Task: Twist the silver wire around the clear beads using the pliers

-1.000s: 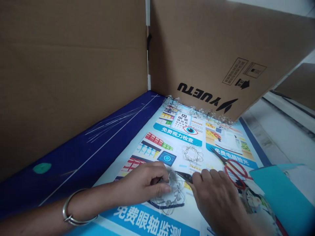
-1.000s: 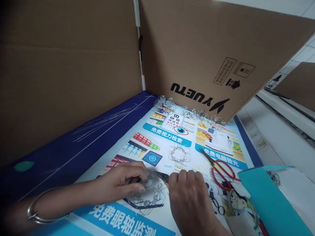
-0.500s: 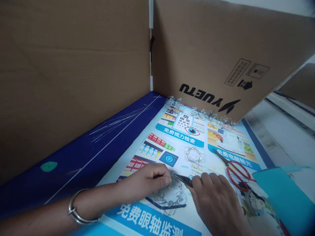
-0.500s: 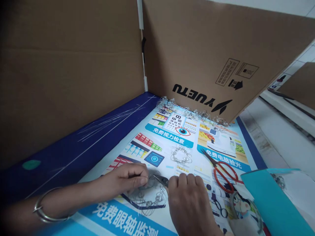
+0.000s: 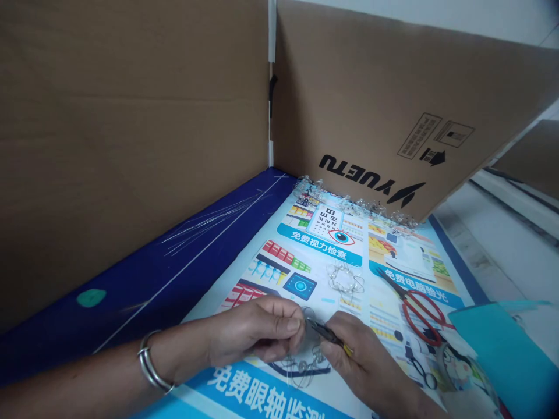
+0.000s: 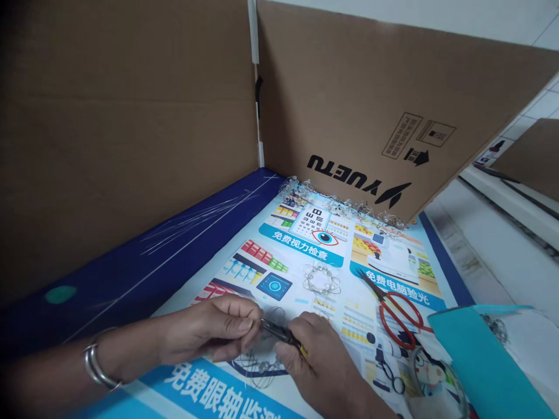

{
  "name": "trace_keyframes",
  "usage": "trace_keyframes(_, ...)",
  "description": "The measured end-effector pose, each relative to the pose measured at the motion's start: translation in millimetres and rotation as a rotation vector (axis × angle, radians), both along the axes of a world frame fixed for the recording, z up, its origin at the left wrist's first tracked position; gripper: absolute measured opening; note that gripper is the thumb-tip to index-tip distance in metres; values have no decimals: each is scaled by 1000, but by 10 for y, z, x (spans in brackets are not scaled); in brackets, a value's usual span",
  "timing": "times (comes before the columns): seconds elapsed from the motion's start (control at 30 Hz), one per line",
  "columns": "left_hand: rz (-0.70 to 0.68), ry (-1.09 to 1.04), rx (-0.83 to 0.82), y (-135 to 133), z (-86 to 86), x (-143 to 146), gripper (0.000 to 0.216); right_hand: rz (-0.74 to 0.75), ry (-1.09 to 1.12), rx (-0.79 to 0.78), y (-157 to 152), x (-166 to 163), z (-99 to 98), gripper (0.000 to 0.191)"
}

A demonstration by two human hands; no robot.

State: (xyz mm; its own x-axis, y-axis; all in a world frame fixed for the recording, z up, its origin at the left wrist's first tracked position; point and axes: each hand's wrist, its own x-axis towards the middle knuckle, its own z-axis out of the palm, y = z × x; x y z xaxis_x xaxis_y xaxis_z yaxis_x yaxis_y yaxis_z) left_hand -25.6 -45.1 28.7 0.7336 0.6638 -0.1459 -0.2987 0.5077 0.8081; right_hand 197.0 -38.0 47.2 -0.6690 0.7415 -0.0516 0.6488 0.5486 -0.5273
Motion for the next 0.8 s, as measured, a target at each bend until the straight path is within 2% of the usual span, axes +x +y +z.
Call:
trace_keyframes(0.23,23,5,-19,25,4,8,30,-68,34,-108,13,41,-43,25)
trace_keyframes(0.33,26,7,-31,24,-1,10,32,-47,61,-127,2,57,-44,26)
trace_keyframes(0.57,1,-10,-20,-4,-47,13,28,-27,59,-90,-47,-12,-10,24)
trace_keyframes(0.8,-37,23,-31,-20,-77,3,30,-3,20,-32,-58,-63,-68,29)
